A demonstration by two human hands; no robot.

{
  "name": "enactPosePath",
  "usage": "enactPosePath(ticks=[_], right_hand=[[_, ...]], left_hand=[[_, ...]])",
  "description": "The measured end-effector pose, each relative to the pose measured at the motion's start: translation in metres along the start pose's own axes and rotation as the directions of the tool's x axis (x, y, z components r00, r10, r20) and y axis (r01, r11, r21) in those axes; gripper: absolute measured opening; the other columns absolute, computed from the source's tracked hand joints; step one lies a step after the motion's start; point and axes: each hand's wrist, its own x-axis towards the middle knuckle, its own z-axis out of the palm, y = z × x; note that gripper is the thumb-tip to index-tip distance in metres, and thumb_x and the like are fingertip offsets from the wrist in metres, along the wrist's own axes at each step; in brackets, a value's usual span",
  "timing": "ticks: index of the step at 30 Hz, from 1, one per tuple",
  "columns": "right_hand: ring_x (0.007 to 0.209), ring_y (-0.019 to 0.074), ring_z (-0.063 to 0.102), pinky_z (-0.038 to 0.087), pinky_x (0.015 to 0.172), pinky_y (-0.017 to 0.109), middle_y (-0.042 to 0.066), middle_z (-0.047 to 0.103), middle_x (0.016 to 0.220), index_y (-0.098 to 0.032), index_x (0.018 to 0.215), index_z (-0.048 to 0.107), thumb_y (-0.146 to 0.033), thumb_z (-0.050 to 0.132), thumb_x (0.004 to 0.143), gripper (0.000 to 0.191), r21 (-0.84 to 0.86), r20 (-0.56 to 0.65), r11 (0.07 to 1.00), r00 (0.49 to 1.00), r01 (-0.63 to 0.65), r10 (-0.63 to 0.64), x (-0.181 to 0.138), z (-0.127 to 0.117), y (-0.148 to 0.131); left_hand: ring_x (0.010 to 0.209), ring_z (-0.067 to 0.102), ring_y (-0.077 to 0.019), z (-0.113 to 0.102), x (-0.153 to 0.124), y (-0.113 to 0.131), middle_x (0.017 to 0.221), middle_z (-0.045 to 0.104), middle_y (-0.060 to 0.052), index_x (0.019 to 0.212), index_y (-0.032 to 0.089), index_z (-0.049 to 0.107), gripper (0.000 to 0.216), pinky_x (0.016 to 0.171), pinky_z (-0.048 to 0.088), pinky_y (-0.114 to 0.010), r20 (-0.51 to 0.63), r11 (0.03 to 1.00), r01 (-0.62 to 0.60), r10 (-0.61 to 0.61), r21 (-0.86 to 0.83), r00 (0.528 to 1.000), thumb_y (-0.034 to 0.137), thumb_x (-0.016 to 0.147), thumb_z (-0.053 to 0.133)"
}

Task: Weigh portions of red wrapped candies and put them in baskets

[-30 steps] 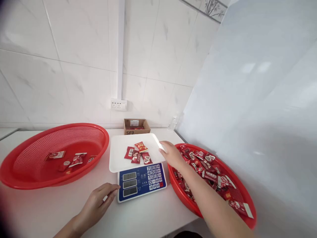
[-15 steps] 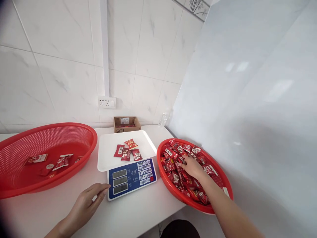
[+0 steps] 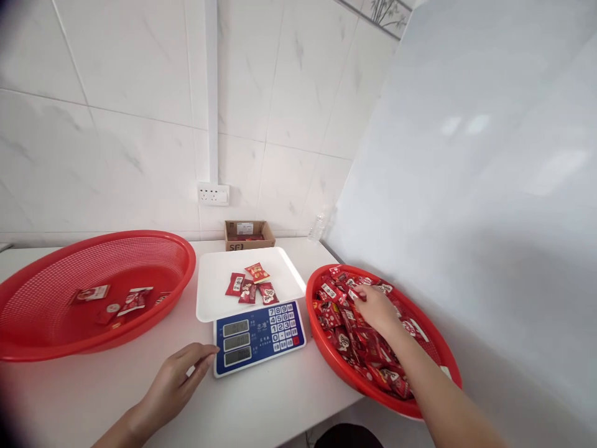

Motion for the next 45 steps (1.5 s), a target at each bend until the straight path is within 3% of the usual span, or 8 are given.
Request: enactPosePath(ticks=[3,7,16,23,30,37,40,45], right_hand=[[0.098,0.0212,0.061,0.046,0.089,0.036,0.008,0.066,0.105,-0.020,0.100,0.060,-0.028,0.050,0.076,0.027,0.249,-0.057,0.966,0.997,0.063,-0.050,0.000,0.000,-0.024],[0.094,0.0216,0.063,0.049,0.085,0.036,0.008,0.068,0.102,-0.021,0.100,0.061,-0.033,0.054,0.075,0.029,0.532,0.043,0.837,0.983,0.127,-0.176,-0.001,0.013,-0.076],[0.105,0.0221,0.057,0.047,0.089,0.037,0.009,0.060,0.118,-0.020,0.109,0.058,-0.031,0.049,0.078,0.034,0.475,0.027,0.846,0.957,0.241,-0.288,-0.008,0.025,-0.156],[0.105,0.0249,0.057,0.046,0.089,0.040,0.007,0.062,0.113,-0.027,0.104,0.057,-0.045,0.040,0.081,0.033,0.289,-0.209,0.875,0.917,0.389,-0.339,-0.080,0.006,-0.124],[0.096,0.0282,0.063,0.054,0.070,0.039,0.008,0.066,0.110,-0.023,0.104,0.061,-0.054,0.038,0.078,0.047,0.096,-0.151,0.980,0.976,0.173,-0.158,-0.131,0.031,-0.064],[0.091,0.0286,0.065,0.055,0.059,0.037,0.009,0.064,0.115,-0.023,0.107,0.060,-0.054,0.029,0.080,0.052,-0.040,-0.059,0.996,0.994,0.086,-0.088,-0.136,0.038,-0.062],[0.089,0.0292,0.065,0.054,0.059,0.039,0.009,0.064,0.114,-0.022,0.107,0.061,-0.055,0.030,0.080,0.052,-0.018,-0.093,0.993,0.989,0.114,-0.115,-0.137,0.036,-0.065],[0.098,0.0252,0.062,0.050,0.084,0.036,0.009,0.066,0.107,-0.021,0.100,0.063,-0.048,0.043,0.081,0.039,0.244,-0.327,0.917,0.917,0.315,-0.228,-0.151,0.039,-0.074]], left_hand=[[0.067,0.063,-0.0133,0.000,0.000,0.001,0.078,0.067,-0.004,0.094,0.021,0.063,0.022,0.061,0.050,-0.020,0.016,1.000,0.010,-0.010,-0.009,1.000,0.027,0.091,0.042],[0.067,0.062,-0.0129,0.001,-0.001,0.001,0.077,0.066,-0.004,0.094,0.021,0.062,0.021,0.061,0.050,-0.020,0.021,1.000,0.023,-0.023,0.005,1.000,0.026,0.090,0.042],[0.068,0.061,-0.0131,-0.002,-0.001,-0.002,0.077,0.066,-0.004,0.094,0.020,0.062,0.020,0.061,0.048,-0.021,-0.002,0.999,0.036,-0.036,0.007,0.999,0.023,0.090,0.042],[0.067,0.060,-0.0129,-0.007,-0.002,0.004,0.075,0.064,-0.004,0.098,0.019,0.062,0.021,0.062,0.046,-0.022,-0.028,1.000,-0.006,0.007,0.011,1.000,0.022,0.091,0.042],[0.063,0.056,-0.0125,-0.006,-0.003,0.004,0.069,0.061,-0.003,0.084,0.018,0.059,0.022,0.060,0.044,-0.022,-0.047,0.998,0.053,-0.054,-0.020,0.997,0.025,0.092,0.040],[0.066,0.057,-0.0132,-0.001,-0.002,0.003,0.072,0.062,-0.003,0.083,0.018,0.059,0.023,0.062,0.044,-0.022,-0.019,0.992,0.112,-0.113,-0.063,0.993,0.028,0.092,0.039],[0.067,0.058,-0.0137,0.000,-0.001,0.003,0.073,0.063,-0.004,0.083,0.018,0.059,0.025,0.063,0.045,-0.023,-0.033,0.989,0.136,-0.137,-0.051,0.990,0.030,0.092,0.039],[0.069,0.059,-0.0141,-0.001,-0.002,0.004,0.075,0.064,-0.004,0.087,0.019,0.060,0.025,0.064,0.046,-0.024,-0.073,0.993,0.114,-0.113,0.008,0.991,0.030,0.093,0.038]])
